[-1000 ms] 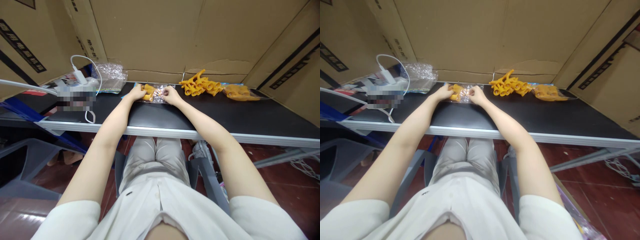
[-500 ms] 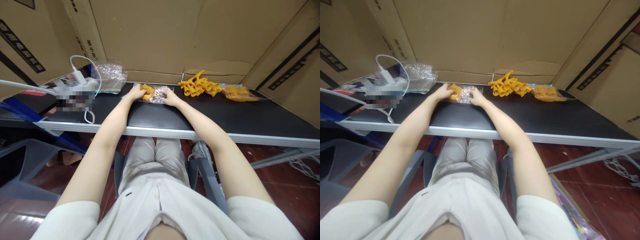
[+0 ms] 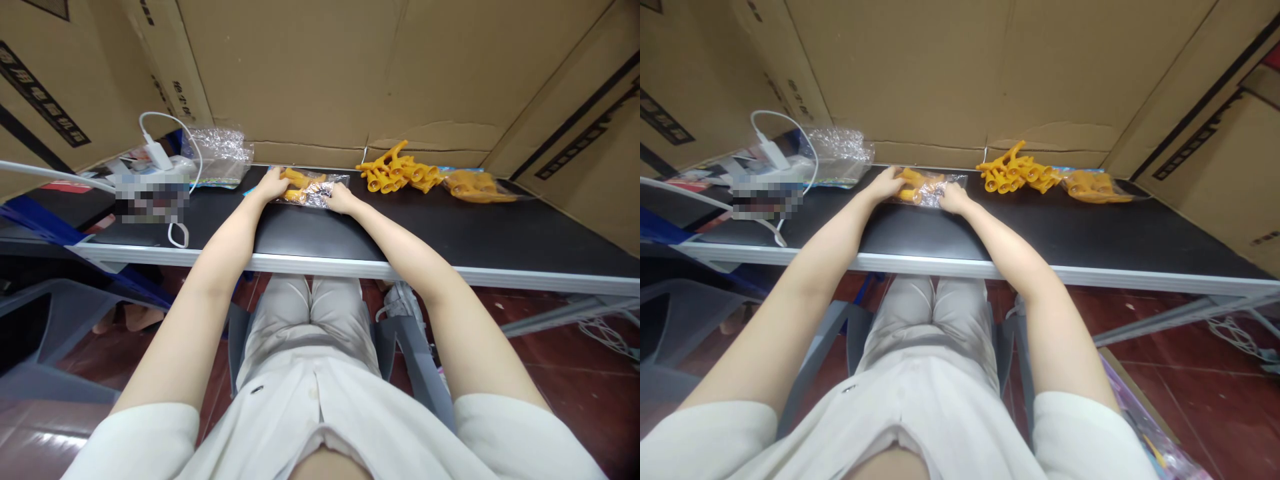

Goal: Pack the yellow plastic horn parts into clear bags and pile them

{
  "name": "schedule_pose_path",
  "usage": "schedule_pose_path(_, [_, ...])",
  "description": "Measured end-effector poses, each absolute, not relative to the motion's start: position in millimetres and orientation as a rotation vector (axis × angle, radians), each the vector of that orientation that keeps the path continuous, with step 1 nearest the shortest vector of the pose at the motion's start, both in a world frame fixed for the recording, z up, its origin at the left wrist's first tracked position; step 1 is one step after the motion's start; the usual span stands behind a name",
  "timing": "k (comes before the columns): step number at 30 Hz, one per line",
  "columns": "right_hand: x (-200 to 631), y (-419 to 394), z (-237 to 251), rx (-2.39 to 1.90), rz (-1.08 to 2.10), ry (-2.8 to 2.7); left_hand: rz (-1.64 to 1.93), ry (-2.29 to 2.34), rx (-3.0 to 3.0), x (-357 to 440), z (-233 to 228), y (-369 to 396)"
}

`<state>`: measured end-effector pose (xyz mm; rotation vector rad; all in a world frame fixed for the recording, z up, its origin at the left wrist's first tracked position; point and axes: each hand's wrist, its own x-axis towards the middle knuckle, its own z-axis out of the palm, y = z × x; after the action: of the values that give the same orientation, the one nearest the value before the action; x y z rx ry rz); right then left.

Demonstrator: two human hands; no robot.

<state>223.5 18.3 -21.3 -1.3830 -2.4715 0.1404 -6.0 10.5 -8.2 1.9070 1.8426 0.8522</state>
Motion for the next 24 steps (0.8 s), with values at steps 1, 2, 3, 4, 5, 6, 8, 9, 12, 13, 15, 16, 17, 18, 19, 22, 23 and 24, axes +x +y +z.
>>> schedule_pose_path(1, [222,16,-19,-1.415,0.150,-2.495,0.830,1.849,1.940,-5,-8,10])
schedule_pose_path(2, [221,14,-17,-1.447,0.158,-2.509,0.805,1.864,1.971,-4,-7,10])
schedule_pose_path(3, [221,12,-14,-1.476,0.166,-2.515,0.782,1.887,1.997,-3,-5,9])
schedule_pose_path(4, [222,11,-11,-1.498,0.165,-2.513,0.762,1.913,2.019,-2,-4,7])
schedule_pose_path(5, [224,11,-8,-1.522,0.155,-2.499,0.753,1.934,2.036,-1,-2,6])
schedule_pose_path(6, [228,12,-5,-1.552,0.128,-2.466,0.753,1.947,2.048,-1,0,4])
schedule_pose_path(8, [240,17,2,-1.623,0.024,-2.340,0.775,1.949,2.063,0,4,0])
schedule_pose_path(9, [248,20,5,-1.653,-0.053,-2.252,0.791,1.947,2.067,0,6,-2])
schedule_pose_path(12, [274,26,12,-1.753,-0.229,-2.023,0.766,1.952,2.064,1,9,-8])
schedule_pose_path(13, [282,27,13,-1.814,-0.249,-1.986,0.727,1.948,2.062,2,10,-10])
schedule_pose_path(15, [293,27,12,-1.953,-0.246,-1.959,0.648,1.921,2.058,2,10,-12])
schedule_pose_path(16, [295,28,11,-2.003,-0.235,-1.958,0.627,1.904,2.057,2,9,-12])
schedule_pose_path(17, [297,29,9,-2.023,-0.231,-1.962,0.621,1.890,2.055,1,9,-12])
schedule_pose_path(18, [297,31,7,-2.010,-0.240,-1.968,0.625,1.882,2.054,0,8,-12])
schedule_pose_path(19, [296,33,4,-1.972,-0.259,-1.972,0.633,1.878,2.056,0,7,-11])
schedule_pose_path(22, [292,42,-1,-1.859,-0.301,-1.961,0.625,1.870,2.092,-2,4,-6])
schedule_pose_path(23, [291,44,-2,-1.856,-0.302,-1.949,0.608,1.866,2.112,-3,2,-4])
schedule_pose_path(24, [290,46,-2,-1.867,-0.299,-1.935,0.593,1.867,2.131,-3,1,-2])
